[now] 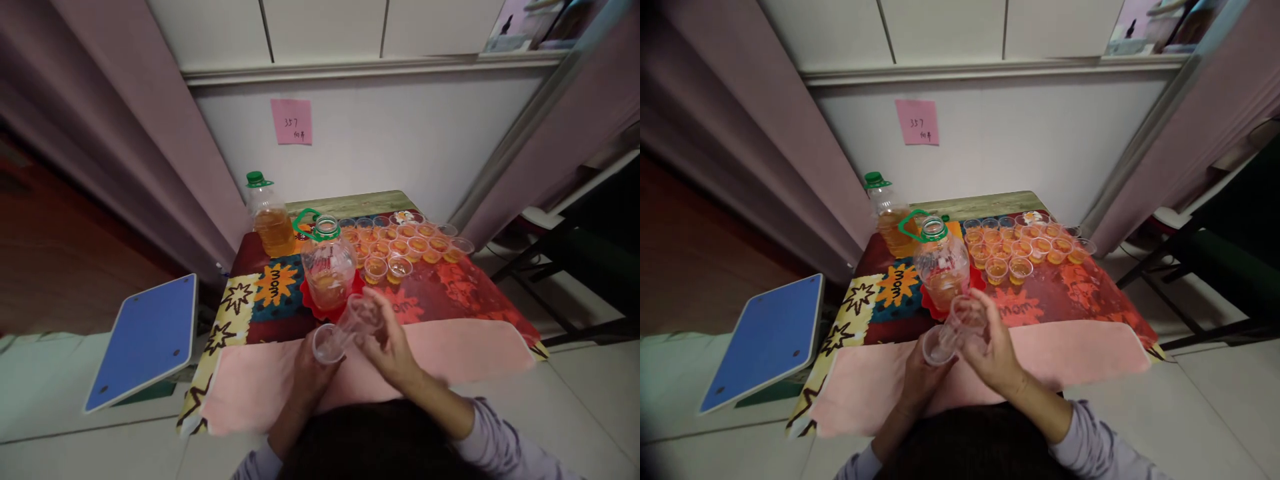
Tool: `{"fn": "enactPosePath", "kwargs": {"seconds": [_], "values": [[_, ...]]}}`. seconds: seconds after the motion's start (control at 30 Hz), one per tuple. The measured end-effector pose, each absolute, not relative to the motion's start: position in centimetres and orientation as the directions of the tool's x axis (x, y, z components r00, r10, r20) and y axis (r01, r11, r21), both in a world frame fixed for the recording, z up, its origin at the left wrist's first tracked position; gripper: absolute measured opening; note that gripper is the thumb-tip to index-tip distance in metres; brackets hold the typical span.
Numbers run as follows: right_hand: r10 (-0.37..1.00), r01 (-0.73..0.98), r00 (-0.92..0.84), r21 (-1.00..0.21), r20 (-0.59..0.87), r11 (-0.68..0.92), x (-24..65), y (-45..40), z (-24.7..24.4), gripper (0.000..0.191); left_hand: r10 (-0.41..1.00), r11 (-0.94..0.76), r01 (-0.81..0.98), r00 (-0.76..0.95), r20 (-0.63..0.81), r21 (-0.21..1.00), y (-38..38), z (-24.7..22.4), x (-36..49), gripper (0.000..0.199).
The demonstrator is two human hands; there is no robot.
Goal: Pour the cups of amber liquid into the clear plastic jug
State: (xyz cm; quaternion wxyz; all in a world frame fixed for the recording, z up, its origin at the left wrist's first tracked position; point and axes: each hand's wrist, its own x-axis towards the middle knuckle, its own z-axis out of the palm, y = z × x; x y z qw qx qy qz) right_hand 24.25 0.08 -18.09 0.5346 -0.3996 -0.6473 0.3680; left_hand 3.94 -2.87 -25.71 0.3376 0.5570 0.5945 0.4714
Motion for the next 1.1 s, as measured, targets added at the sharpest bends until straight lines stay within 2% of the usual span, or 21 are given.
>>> {"fn": "enactPosePath", "kwargs": {"seconds": [0.17, 0.27, 0.33, 0.4, 0.43, 0.5, 0.53, 0.6, 0.7, 0.8, 0.93, 1.1], "values": [[0.786, 0.34, -0.362, -0.714, 0.502, 0.612, 22.2, -1.3, -20.1, 0.087, 0.984, -0.064, 0.303, -0.138, 0.11, 0.951, -3.1, -25.0, 4.0, 0.056], [0.721, 0.446, -0.556, -0.583, 0.414, 0.679, 22.7, -1.2, -21.0, 0.095, 0.986, -0.057, 0.292, -0.134, 0.1, 0.955, -3.1, -25.0, 4.0, 0.056], [0.689, 0.446, -0.616, -0.551, 0.382, 0.705, 23.6, -1.0, -21.4, 0.103, 0.985, -0.058, 0.315, -0.135, 0.105, 0.947, -3.0, -25.3, 3.9, 0.058], [0.724, 0.437, -0.513, -0.586, 0.46, 0.682, 25.2, -0.1, -21.6, 0.099, 0.984, -0.063, 0.346, -0.137, 0.117, 0.936, -3.0, -25.7, 3.7, 0.058], [0.769, 0.455, -0.38, -0.62, 0.514, 0.639, 26.2, 0.7, -21.7, 0.091, 0.982, -0.066, 0.36, -0.143, 0.125, 0.93, -3.0, -26.0, 3.6, 0.059], [0.824, 0.513, 0.012, -0.711, 0.567, 0.482, 28.8, 3.2, -22.0, 0.076, 0.977, -0.067, 0.38, -0.16, 0.137, 0.922, -2.9, -26.5, 3.5, 0.062], [0.81, 0.534, 0.213, -0.759, 0.547, 0.372, 30.2, 4.7, -22.3, 0.073, 0.976, -0.069, 0.393, -0.166, 0.144, 0.917, -2.9, -26.6, 3.4, 0.063], [0.759, 0.518, 0.458, -0.833, 0.462, 0.194, 32.7, 7.9, -23.1, 0.085, 0.975, -0.073, 0.419, -0.161, 0.153, 0.905, -2.8, -26.9, 3.3, 0.063], [0.833, 0.466, 0.473, -0.884, 0.287, 0.04, 35.0, 11.9, -25.0, 0.098, 0.977, -0.07, 0.443, -0.152, 0.152, 0.894, -2.7, -26.8, 3.2, 0.061], [0.892, 0.383, 0.416, -0.924, 0.178, 0.006, 35.5, 14.0, -26.8, 0.091, 0.98, -0.048, 0.435, -0.153, 0.127, 0.899, -2.8, -26.5, 3.2, 0.064], [0.873, 0.299, 0.447, -0.952, 0.195, 0.06, 35.0, 14.6, -27.7, 0.074, 0.983, -0.03, 0.408, -0.151, 0.1, 0.912, -3.0, -26.2, 3.2, 0.064], [0.851, 0.301, 0.488, -0.953, 0.195, 0.045, 35.2, 13.5, -26.3, 0.07, 0.985, -0.034, 0.429, -0.141, 0.104, 0.903, -2.9, -26.4, 3.0, 0.064]]}}
